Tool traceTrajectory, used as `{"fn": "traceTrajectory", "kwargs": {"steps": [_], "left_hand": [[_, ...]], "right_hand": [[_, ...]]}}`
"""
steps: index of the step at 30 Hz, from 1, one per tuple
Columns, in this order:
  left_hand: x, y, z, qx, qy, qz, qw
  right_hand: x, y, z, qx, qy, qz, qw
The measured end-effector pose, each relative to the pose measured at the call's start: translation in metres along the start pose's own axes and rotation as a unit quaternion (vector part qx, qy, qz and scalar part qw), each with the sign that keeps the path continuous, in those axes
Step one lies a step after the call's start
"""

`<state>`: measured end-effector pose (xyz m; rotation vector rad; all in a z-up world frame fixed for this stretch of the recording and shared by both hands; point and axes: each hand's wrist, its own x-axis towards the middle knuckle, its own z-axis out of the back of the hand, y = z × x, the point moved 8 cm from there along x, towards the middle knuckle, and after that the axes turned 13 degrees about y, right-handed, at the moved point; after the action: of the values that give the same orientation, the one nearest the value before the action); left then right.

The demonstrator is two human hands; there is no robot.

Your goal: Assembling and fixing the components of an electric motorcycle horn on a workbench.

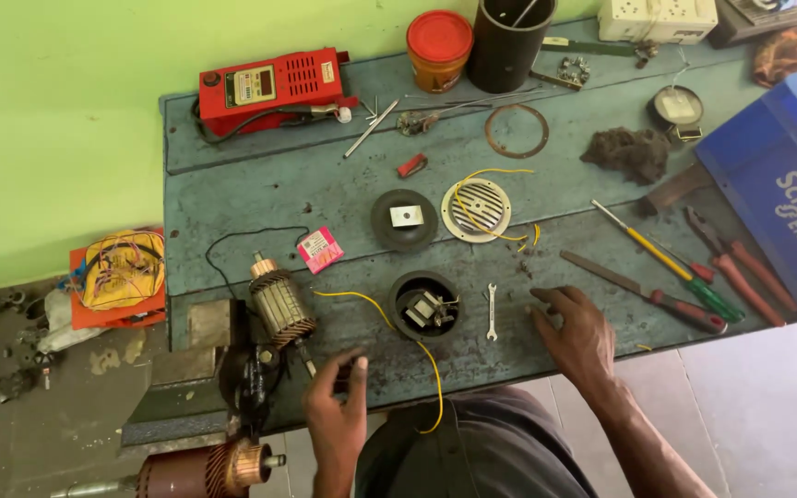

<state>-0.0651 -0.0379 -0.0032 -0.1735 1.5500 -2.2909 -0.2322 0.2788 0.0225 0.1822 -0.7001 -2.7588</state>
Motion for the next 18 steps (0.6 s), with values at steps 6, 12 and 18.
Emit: {"fn": "traceTrajectory", "kwargs": {"steps": [6, 12, 18], "left_hand": [[-0.011, 0.005, -0.031, -0.053, -0.044, 0.047, 0.997], [0.0, -0.043, -0.037, 0.012, -0.061, -0.01, 0.998], [0.02, -0.088, -0.055, 0.051, -0.061, -0.07, 0.994]], "right_hand": [[0.033, 0.029, 0.004, 0.142, 0.067, -0.001, 0.988], [0.051, 0.051, -0.04, 0.184, 0.179, 0.097, 0.962], [0.063, 0.073, -0.061, 0.096, 0.17, 0.174, 0.965]]}}
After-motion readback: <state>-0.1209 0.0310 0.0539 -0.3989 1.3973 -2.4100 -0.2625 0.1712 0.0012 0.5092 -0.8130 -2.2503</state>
